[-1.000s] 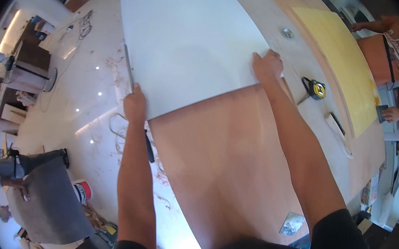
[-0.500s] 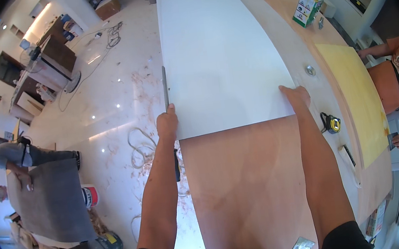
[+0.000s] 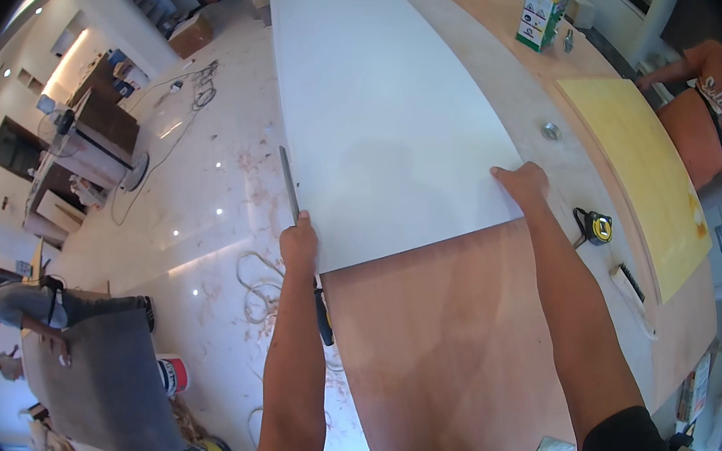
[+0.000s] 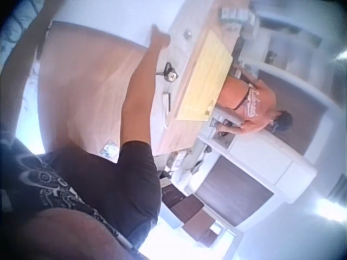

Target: The person files the edges of a panel using a hand file, wipes the board with a cloth, and shifts the panel to file along its other edges and corners.

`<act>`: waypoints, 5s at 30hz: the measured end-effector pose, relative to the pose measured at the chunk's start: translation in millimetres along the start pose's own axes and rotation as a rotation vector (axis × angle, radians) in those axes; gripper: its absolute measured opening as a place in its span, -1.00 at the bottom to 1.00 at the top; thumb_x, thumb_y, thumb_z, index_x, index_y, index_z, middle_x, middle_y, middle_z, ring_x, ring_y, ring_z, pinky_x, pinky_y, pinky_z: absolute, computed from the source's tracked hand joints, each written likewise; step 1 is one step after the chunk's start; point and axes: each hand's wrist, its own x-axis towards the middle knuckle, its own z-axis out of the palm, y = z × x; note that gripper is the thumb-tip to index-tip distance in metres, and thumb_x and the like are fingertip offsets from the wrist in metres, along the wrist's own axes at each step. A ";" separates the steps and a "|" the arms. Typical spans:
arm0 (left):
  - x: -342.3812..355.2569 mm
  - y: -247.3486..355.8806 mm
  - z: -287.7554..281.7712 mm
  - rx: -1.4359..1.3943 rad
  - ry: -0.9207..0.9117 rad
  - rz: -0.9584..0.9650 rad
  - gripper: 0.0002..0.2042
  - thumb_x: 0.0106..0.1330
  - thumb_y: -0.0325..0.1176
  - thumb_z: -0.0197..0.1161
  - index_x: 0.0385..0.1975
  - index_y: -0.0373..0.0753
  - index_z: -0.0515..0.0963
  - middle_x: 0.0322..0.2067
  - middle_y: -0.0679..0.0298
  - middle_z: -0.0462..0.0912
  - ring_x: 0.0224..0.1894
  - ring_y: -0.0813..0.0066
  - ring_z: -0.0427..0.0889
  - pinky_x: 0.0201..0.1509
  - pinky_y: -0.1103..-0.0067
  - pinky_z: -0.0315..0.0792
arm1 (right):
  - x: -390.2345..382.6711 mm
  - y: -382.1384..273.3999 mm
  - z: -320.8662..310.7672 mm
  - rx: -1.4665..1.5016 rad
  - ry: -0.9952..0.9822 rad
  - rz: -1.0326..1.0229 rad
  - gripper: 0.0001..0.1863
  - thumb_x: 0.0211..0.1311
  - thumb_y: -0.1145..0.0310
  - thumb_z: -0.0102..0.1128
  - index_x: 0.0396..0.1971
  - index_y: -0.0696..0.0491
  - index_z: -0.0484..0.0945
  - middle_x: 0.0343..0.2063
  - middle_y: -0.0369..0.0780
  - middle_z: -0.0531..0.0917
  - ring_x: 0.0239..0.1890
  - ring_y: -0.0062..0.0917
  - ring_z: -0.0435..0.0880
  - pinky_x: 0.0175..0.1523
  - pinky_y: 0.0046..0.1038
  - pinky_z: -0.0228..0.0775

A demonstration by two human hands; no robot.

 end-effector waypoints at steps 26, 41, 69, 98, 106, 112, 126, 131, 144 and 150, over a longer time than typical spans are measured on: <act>28.6 -25.4 -4.1 0.096 0.033 0.123 -0.22 0.50 0.18 -0.22 -0.26 -0.60 0.63 -0.22 -0.37 0.65 -0.05 -0.30 0.63 0.10 0.08 0.45 | -16.5 21.9 48.7 0.214 0.206 -0.123 -0.18 -0.11 -0.13 0.52 -0.08 0.35 0.59 -0.08 0.16 0.67 -0.01 -0.03 0.69 0.09 -0.20 0.55; -103.7 -58.0 -35.8 0.239 0.044 0.024 -0.29 0.54 0.11 -0.28 -0.27 -0.51 0.62 -0.22 -0.31 0.67 -0.06 -0.29 0.63 0.09 0.08 0.46 | -106.6 110.3 52.7 0.211 0.315 -0.219 -0.29 -0.05 -0.02 0.51 -0.08 0.30 0.55 -0.12 0.12 0.63 -0.01 0.02 0.60 0.11 -0.08 0.43; -373.6 -200.5 -96.4 0.301 -0.061 -0.120 -0.33 0.53 0.14 -0.27 -0.09 -0.46 0.53 -0.16 -0.29 0.66 -0.05 -0.27 0.65 0.08 0.06 0.48 | -347.1 308.9 26.2 0.176 0.165 -0.012 -0.27 -0.13 0.04 0.57 0.00 0.19 0.54 -0.06 0.05 0.61 0.03 -0.07 0.60 0.15 -0.13 0.46; -442.2 -305.7 -90.1 0.303 -0.225 0.246 -0.34 0.63 -0.09 -0.43 -0.34 -0.49 0.58 -0.45 -0.25 0.66 -0.32 -0.23 0.67 -0.19 0.11 0.54 | -416.9 489.5 -11.8 0.440 -0.103 -0.243 -0.58 0.10 0.14 0.37 -0.20 0.19 0.69 -0.36 -0.11 0.72 -0.30 -0.27 0.66 -0.06 -0.26 0.51; -449.0 -313.2 -98.1 0.230 -0.063 0.112 -0.17 0.56 0.16 -0.35 -0.49 -0.58 0.61 -0.36 -0.32 0.67 -0.27 -0.24 0.67 -0.08 0.11 0.52 | -546.6 484.6 0.7 0.738 -0.027 0.580 -0.68 0.09 0.24 0.47 -0.36 0.18 0.61 -0.57 -0.15 0.63 -0.61 -0.41 0.64 -0.47 -0.35 0.61; -461.8 -290.0 -100.8 0.216 -0.059 0.083 -0.15 0.55 0.18 -0.33 -0.44 -0.62 0.61 -0.37 -0.31 0.67 -0.24 -0.22 0.67 -0.07 0.14 0.51 | -561.1 508.1 7.4 1.207 -0.135 0.587 -0.77 0.13 0.40 0.45 -0.44 0.14 0.52 -0.58 -0.21 0.62 -0.62 -0.49 0.62 -0.61 -0.36 0.54; -453.2 -312.3 -117.6 -0.559 -0.357 -0.290 -0.41 0.50 0.09 0.01 -0.12 -0.50 0.59 -0.24 0.08 0.73 -0.25 0.22 0.73 -0.24 0.33 0.61 | -437.4 549.7 -81.1 1.467 0.076 0.428 -0.81 0.27 0.29 0.31 -0.27 0.10 0.60 -0.56 -0.29 0.54 -0.62 -0.59 0.54 -0.52 -0.49 0.48; -435.6 -365.3 -114.2 -0.376 -0.381 -0.460 -0.62 0.47 -0.02 0.14 -0.22 -0.27 0.62 -0.42 0.17 0.69 -0.43 0.28 0.69 -0.44 0.33 0.55 | -391.6 513.6 -64.5 0.167 0.807 0.120 -0.57 0.16 0.04 0.34 -0.27 0.16 0.62 -0.53 -0.09 0.65 -0.40 -0.16 0.68 -0.23 -0.24 0.54; -429.9 -304.5 -145.1 -0.699 -0.376 -0.509 -0.73 0.25 -0.19 0.37 -0.45 -0.20 0.46 -0.67 0.31 0.43 -0.70 0.41 0.43 -0.63 0.46 0.42 | -401.3 398.3 -39.6 0.566 -0.256 -0.039 -0.42 -0.07 0.06 0.55 -0.25 0.29 0.66 -0.38 -0.11 0.71 -0.39 -0.41 0.69 -0.29 -0.34 0.51; -411.2 -282.3 -139.5 -0.671 -0.336 -0.381 -0.69 0.16 -0.19 0.47 -0.43 -0.25 0.49 -0.63 0.33 0.45 -0.63 0.45 0.48 -0.60 0.44 0.43 | -396.0 402.1 -16.0 0.474 -0.144 -0.046 -0.39 -0.11 0.07 0.60 -0.22 0.29 0.65 -0.37 -0.08 0.72 -0.40 -0.39 0.69 -0.30 -0.32 0.55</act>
